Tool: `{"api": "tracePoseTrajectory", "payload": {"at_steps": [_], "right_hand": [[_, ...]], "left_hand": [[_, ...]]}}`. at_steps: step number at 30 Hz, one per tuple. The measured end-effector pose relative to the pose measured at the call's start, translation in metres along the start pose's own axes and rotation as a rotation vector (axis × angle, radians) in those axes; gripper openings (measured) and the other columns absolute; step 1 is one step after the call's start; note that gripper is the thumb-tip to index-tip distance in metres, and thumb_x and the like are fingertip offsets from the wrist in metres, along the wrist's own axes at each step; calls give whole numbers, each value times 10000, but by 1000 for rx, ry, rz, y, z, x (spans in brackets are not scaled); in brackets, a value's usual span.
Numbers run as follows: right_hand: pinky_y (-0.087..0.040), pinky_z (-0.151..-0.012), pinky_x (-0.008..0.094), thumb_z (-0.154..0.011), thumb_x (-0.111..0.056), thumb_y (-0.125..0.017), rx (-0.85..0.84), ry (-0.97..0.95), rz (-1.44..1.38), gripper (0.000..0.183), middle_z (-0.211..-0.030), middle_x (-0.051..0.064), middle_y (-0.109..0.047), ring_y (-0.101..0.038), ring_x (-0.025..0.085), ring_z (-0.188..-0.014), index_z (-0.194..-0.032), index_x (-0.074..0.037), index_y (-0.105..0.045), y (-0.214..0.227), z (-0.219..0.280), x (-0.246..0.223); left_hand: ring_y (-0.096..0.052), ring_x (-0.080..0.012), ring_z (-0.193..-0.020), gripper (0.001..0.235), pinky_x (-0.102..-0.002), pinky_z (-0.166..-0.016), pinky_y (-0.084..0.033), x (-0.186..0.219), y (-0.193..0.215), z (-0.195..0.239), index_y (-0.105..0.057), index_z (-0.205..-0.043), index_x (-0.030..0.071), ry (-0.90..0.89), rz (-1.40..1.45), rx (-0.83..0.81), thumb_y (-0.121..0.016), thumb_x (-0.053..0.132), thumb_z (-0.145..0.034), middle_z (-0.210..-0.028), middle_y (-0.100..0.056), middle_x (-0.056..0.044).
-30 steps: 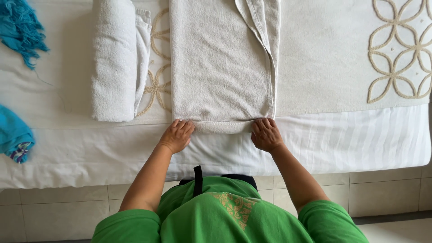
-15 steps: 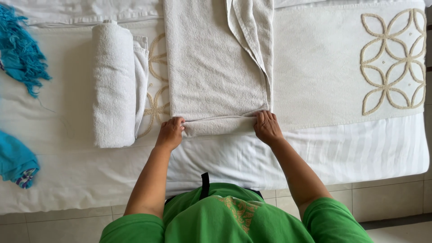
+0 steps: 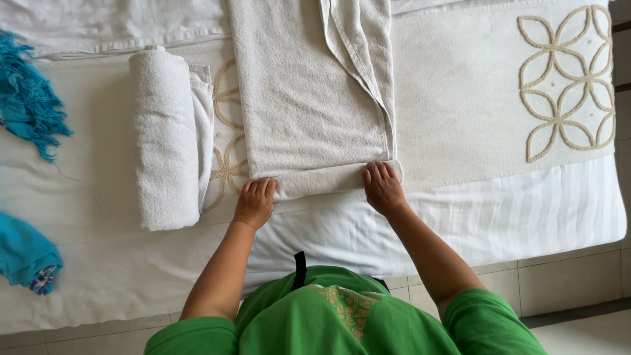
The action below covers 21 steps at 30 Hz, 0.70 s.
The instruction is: Folding and rolling bath towels on a bed and then using a cleaning cloth to wipe down furniture surfaces in a hotel room.
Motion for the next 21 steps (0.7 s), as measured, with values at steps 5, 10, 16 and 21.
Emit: {"api": "tracePoseTrajectory", "payload": {"at_steps": [5,10,16,21], "right_hand": [[-478,-1039,423,-894,-103,-623,-223,-132,-153,247,-1094,132,-691,-649,293,-1081,-1127,-24,-603,20,-27,13],[-491,-1034,402,-844,-81,-644,-445,-198,-293,235,-1029,101,-712,-670,263,-1038,-1077,-62,-613,82,-27,0],[-504,-1034,434,-889,-145,-540,-863,-151,-403,382,-1101,157,-716,-670,310,-1103,-1266,-117,-593,-1,26,-46],[-478,-1062,458,-810,-107,-553,-255,-304,-463,394,-1218,163,-675,-607,329,-1189,-1200,-110,-605,-62,5,-17]], "left_hand": [[-609,-290,-1200,480,-427,-1120,-394,-18,9,-32,-586,-1264,29,157,85,-207,-682,118,-803,-1253,-660,-143],[-639,-323,-1159,473,-407,-1101,-407,-10,86,-34,-660,-1222,42,241,225,-297,-674,142,-760,-1246,-692,-176],[-589,-269,-1251,494,-473,-1137,-403,-21,5,33,-681,-1274,213,330,204,-611,-658,173,-782,-1308,-653,-90],[-441,-284,-1443,429,-585,-1255,-237,55,-14,32,-527,-1429,259,-169,139,47,-519,492,-1069,-1502,-500,-75]]}}
Point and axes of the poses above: each hand's wrist, its own z-axis away from the middle knuckle, its own y-axis out of the back of the hand, x = y × z, the point moved 6 cm from there along -z, towards the middle knuckle
